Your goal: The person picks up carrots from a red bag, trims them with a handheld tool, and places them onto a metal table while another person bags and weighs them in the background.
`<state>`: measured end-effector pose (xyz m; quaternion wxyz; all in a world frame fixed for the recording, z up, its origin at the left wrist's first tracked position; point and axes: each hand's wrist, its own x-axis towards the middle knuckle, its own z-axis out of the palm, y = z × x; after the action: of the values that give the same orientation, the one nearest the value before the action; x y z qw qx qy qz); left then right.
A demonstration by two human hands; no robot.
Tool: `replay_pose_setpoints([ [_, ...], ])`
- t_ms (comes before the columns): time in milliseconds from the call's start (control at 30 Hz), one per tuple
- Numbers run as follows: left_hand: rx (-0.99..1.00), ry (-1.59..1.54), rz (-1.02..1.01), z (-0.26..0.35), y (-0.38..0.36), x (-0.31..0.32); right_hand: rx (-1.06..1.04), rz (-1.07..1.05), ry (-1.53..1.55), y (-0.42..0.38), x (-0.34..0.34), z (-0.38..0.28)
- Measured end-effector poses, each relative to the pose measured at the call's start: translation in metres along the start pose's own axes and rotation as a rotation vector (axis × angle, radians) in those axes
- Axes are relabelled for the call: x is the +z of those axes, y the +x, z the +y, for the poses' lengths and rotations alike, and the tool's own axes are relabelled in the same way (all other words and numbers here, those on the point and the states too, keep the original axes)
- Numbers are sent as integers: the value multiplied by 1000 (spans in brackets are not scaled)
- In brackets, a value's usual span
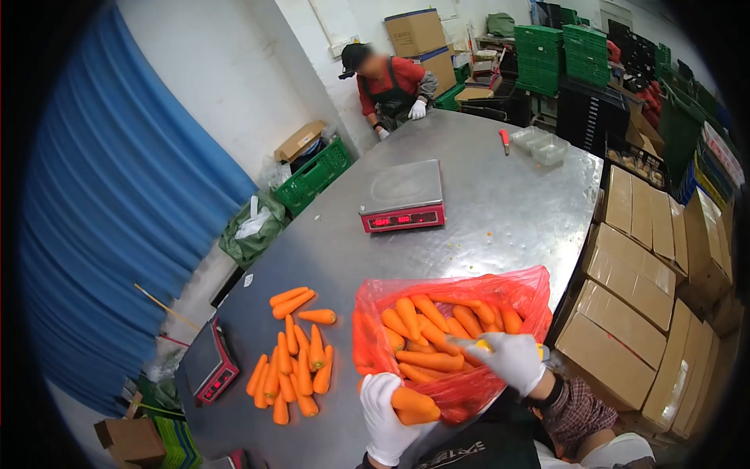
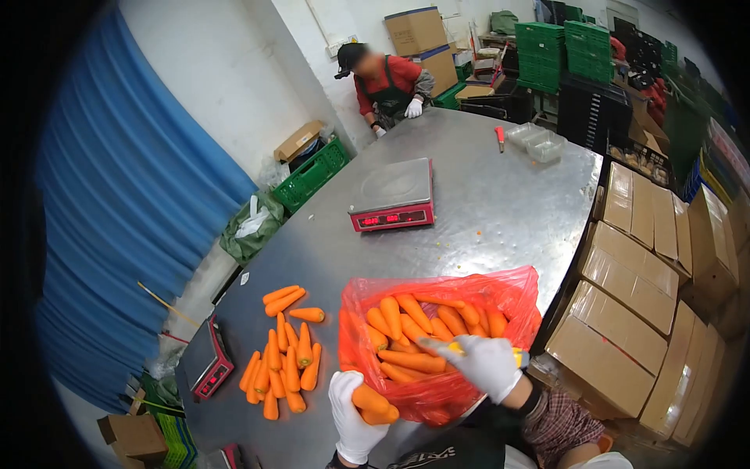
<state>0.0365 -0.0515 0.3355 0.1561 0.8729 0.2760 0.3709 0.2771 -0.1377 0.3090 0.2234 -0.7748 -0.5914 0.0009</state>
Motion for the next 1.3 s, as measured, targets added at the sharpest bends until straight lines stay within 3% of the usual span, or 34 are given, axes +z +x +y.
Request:
replay_pose_setpoints([
  [67, 58, 10, 21, -2, 5, 3, 267, -53, 216, -5, -4, -1],
  [133, -307, -320, 86, -6, 0, 5, 248, 0, 384, -11, -9, -15],
  [167, -537, -709, 150, -1, -3, 7, 239, 77, 549, -11, -10, -22],
  [200, -530, -702, 163, -5, 1, 8, 224, 81, 554, -10, -10, -25],
  [267, -856, -1597, 326, -20, 3, 11, 131, 82, 588, -14, -6, -32],
  [300, -868, -1854, 291, -31, -5, 15, 41, 150, 582, -14, -2, -36],
  [333, -866, -1850, 299, -34, -6, 20, 35, 147, 587, -14, -4, -39],
  [400, -1050, -1635, 456, -32, -9, 29, -157, 111, 337, -16, -10, -48],
  [533, -1030, -1586, 428, -38, -14, 34, -255, 182, 270, -13, -8, -54],
  [667, -1089, -1767, 471, -33, -12, 24, -295, 181, 197, -8, -8, -59],
  [733, -1103, -1946, 505, -32, -13, 21, -279, 235, 167, -6, -8, -60],
  [800, -1025, -2097, 441, -35, -19, 21, 4, 249, 54, 12, -4, -42],
  [867, -927, -2245, 372, -37, -18, 19, 70, 374, 238, 20, -5, -23],
  [933, -1034, -2048, 435, -26, -12, 15, -85, 349, 321, 14, -11, -28],
  [1000, -1071, -2103, 456, -34, -9, 23, -261, 236, 289, 11, -14, -42],
  [1100, -1060, -2127, 235, -44, -8, 32, -374, 120, 228, 10, -10, -57],
  [1233, -1072, -2065, 247, -35, -8, 33, -440, 47, 205, 18, -8, -72],
  [1300, -1254, -1664, 426, -24, 0, 31, -446, 41, 217, 20, -4, -79],
])
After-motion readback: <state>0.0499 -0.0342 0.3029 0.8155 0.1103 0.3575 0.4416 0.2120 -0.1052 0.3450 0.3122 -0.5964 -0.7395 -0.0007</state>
